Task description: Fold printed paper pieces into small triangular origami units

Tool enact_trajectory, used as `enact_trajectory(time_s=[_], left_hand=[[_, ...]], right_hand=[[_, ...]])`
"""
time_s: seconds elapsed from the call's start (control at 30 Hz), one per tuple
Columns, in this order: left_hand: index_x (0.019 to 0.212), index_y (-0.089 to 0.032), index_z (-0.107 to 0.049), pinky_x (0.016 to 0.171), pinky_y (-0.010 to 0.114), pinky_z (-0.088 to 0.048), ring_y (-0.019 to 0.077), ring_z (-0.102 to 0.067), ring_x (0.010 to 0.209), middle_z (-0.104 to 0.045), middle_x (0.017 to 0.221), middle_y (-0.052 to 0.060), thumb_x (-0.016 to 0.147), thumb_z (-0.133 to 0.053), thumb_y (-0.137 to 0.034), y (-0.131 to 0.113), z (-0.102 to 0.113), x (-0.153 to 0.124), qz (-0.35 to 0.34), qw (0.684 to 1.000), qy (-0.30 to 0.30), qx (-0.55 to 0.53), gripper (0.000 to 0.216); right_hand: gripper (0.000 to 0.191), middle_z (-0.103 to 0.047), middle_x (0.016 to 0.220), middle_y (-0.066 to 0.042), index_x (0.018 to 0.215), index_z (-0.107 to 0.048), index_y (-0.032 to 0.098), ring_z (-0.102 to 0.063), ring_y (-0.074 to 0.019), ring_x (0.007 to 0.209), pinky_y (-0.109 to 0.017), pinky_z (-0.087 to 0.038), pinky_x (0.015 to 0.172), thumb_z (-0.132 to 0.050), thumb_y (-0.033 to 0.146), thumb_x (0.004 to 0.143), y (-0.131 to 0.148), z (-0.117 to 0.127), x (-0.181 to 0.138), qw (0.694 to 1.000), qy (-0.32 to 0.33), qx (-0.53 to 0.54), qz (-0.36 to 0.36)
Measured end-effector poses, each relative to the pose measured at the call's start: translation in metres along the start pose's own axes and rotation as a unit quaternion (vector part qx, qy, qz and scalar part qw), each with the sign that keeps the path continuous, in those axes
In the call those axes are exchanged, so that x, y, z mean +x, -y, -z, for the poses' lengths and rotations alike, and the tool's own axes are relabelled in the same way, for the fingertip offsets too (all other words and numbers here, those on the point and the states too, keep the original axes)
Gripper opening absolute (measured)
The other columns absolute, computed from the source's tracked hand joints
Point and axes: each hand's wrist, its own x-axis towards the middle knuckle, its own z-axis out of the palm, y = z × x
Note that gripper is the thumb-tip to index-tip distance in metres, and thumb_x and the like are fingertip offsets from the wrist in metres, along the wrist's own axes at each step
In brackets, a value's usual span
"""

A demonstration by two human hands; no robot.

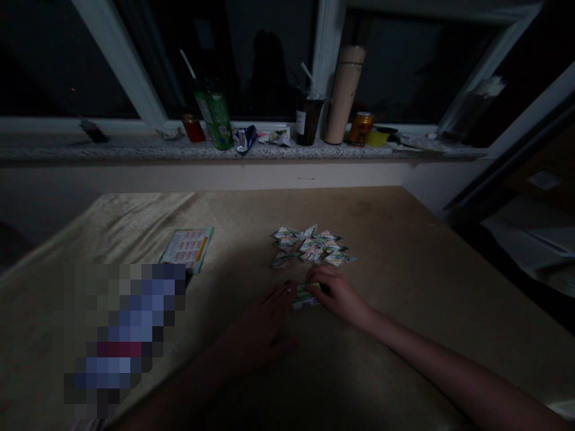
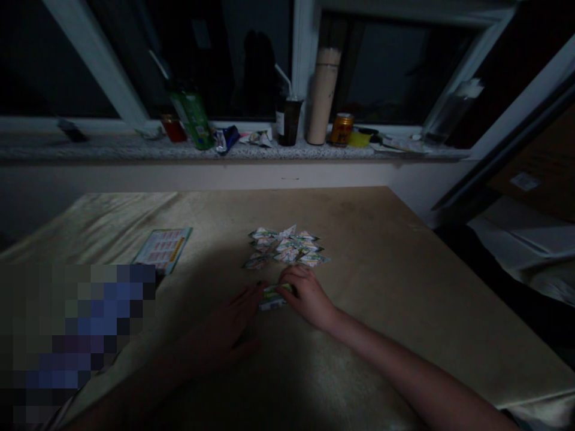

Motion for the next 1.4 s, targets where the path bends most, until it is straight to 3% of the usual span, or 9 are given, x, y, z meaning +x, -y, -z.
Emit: enact_trajectory(time_s=[0.1,0.23,0.47,0.63,1.4], left_hand=[[0.141,-0.018,-0.013,0.106,0.044,-0.023,0.0279,-0.017,0.133,-0.020,0.146,0.013,0.081,-0.053,-0.041,-0.002,-0.002,0.000,-0.007,1.000,0.004,0.020,0.076],[0.141,-0.020,-0.018,0.106,0.049,-0.020,0.0317,-0.010,0.134,-0.006,0.149,0.011,0.085,-0.048,-0.040,-0.015,-0.006,-0.001,0.056,0.995,-0.046,0.075,0.067],[0.141,-0.010,-0.016,0.109,0.038,-0.019,0.0246,-0.018,0.134,-0.021,0.146,0.012,0.087,-0.039,-0.047,-0.036,-0.016,-0.006,0.020,0.998,-0.011,0.064,0.069],[0.140,-0.011,-0.018,0.108,0.038,-0.021,0.0251,-0.020,0.133,-0.022,0.146,0.013,0.085,-0.043,-0.047,-0.033,-0.018,-0.005,0.034,0.998,0.001,0.047,0.071],[0.140,-0.009,-0.014,0.109,0.041,-0.017,0.0264,-0.017,0.134,-0.020,0.146,0.014,0.082,-0.043,-0.054,-0.028,-0.023,0.000,0.035,0.998,-0.026,0.055,0.079]], right_hand=[[0.009,-0.060,0.084,-0.005,0.081,-0.058,0.018,-0.054,-0.0192,0.085,-0.032,-0.041,0.076,-0.053,0.025,0.085,-0.001,-0.004,0.000,1.000,-0.010,-0.015,-0.005],[0.006,-0.059,0.086,-0.006,0.082,-0.057,0.018,-0.053,-0.0201,0.086,-0.033,-0.039,0.077,-0.053,0.023,0.085,-0.001,-0.009,-0.001,0.999,-0.014,-0.047,-0.003],[0.007,-0.058,0.090,-0.007,0.090,-0.056,0.017,-0.050,-0.0223,0.089,-0.034,-0.039,0.078,-0.052,0.020,0.085,0.000,-0.012,-0.003,0.995,-0.005,-0.104,-0.003],[0.013,-0.058,0.096,-0.009,0.097,-0.057,0.018,-0.049,-0.0231,0.092,-0.036,-0.039,0.080,-0.049,0.020,0.086,0.003,-0.012,-0.003,0.992,0.007,-0.128,0.011],[0.007,-0.058,0.088,-0.008,0.089,-0.058,0.017,-0.051,-0.0211,0.086,-0.034,-0.041,0.078,-0.051,0.018,0.085,-0.001,-0.014,0.003,0.992,0.011,-0.128,0.016]])
